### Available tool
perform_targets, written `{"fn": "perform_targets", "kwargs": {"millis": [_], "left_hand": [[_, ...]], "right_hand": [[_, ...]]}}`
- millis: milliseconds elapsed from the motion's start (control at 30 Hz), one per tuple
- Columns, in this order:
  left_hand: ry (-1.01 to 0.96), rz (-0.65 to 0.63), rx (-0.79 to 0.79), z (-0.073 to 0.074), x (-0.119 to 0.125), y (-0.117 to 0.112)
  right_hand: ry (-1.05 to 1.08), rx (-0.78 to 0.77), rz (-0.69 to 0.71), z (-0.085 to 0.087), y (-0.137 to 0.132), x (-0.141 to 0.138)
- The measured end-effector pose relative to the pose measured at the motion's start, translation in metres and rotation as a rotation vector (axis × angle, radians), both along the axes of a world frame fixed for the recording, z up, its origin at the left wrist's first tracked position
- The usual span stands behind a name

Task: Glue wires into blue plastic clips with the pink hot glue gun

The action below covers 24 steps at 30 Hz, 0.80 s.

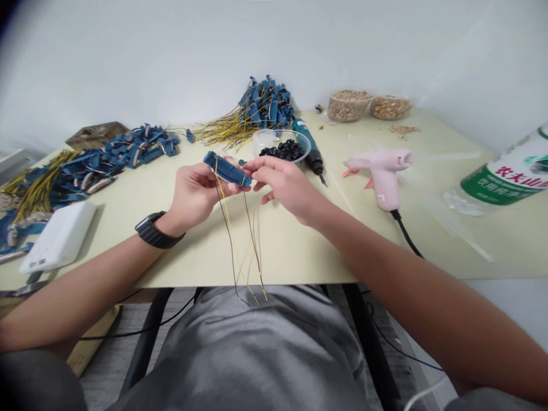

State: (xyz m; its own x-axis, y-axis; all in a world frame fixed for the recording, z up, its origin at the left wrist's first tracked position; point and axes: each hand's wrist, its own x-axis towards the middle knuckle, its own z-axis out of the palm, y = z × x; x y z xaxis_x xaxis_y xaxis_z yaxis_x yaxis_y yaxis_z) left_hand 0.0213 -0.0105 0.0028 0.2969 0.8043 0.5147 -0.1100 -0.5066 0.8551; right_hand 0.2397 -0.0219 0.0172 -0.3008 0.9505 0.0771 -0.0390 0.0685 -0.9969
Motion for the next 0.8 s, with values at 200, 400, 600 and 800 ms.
{"fn": "perform_targets", "kwargs": {"millis": [200,400,600,800], "left_hand": [[-0.050,-0.040,-0.181,0.001,-0.003,-0.002],[-0.040,-0.065,-0.232,-0.002,-0.006,0.001],[-0.061,-0.070,-0.244,0.000,-0.005,0.001],[-0.046,-0.054,-0.272,0.000,-0.005,0.001]], "right_hand": [[0.035,0.017,-0.055,0.000,0.002,0.001],[0.043,0.008,-0.070,0.001,0.001,0.000],[-0.070,0.206,-0.182,0.013,0.003,0.004],[-0.554,0.652,-0.315,0.076,-0.044,0.038]]}}
